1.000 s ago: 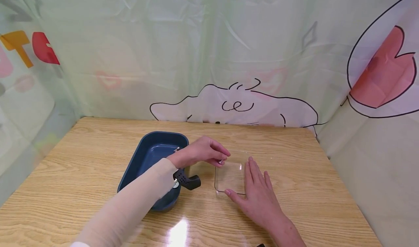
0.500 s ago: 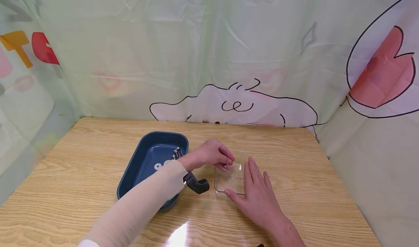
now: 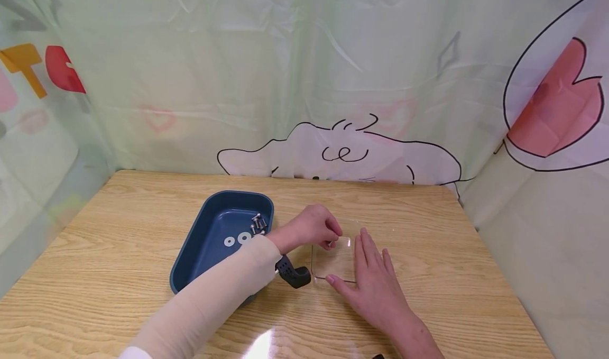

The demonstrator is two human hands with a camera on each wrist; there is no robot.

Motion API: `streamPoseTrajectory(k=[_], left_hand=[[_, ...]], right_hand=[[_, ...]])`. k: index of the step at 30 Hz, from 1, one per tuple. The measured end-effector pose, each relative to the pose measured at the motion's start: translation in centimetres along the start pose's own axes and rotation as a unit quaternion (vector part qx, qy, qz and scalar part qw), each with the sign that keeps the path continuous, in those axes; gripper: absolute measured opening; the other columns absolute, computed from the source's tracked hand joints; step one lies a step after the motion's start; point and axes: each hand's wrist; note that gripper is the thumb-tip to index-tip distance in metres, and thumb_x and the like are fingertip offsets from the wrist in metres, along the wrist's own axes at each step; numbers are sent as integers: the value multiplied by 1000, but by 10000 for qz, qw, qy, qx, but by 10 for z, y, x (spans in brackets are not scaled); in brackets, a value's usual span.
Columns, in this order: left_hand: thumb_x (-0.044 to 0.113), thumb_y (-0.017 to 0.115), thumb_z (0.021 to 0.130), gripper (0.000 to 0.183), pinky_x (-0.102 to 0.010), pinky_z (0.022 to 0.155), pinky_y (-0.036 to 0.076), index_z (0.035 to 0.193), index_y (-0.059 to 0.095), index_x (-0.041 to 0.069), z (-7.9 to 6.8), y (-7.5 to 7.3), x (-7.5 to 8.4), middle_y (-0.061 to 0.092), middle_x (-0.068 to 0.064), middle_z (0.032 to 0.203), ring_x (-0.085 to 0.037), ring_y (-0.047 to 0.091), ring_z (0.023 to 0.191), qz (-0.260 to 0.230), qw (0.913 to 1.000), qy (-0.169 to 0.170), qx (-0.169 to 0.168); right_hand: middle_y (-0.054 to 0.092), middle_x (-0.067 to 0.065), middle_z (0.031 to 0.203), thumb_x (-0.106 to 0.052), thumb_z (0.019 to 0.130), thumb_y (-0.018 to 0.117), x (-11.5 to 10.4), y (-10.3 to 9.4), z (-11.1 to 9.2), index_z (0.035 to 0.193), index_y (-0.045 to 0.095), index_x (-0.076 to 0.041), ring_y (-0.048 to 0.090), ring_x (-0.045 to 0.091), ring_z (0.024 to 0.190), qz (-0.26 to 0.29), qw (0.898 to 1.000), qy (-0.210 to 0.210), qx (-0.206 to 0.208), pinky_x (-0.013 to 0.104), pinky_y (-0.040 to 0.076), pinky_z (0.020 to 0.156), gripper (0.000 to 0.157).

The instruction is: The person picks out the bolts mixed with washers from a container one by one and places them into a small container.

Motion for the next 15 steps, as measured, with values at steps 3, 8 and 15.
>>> streamPoseTrajectory(k=[3,8,15], left_hand=[[1,64,93,14,-16,57,55,102,74,-3,1,1,1,74,-11,81,-13,68,64,390,9992,84,51],[2,61,95,16,-13,54,49,102,75,-1,2,3,1,75,-8,79,-9,66,62,916,9955,194,127],[6,61,96,16,-16,61,54,105,74,0,-1,-2,1,74,-6,86,-9,69,68,552,9984,47,110]], right_hand=[[8,23,165,-65,91,55,-1,-1,0,154,18,8,15,42,151,-25,10000,-18,17,70,17,115,103],[8,23,165,-63,92,55,-1,-2,-1,154,18,8,16,42,150,-11,9999,-66,78,70,18,115,101],[7,24,165,-63,92,55,-1,-1,-1,154,16,8,15,43,150,10,10000,-60,28,70,17,115,102]])
Point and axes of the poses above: each hand's wrist, its own z-axis towards the middle knuckle, its own y-axis out of the palm, x = y × z
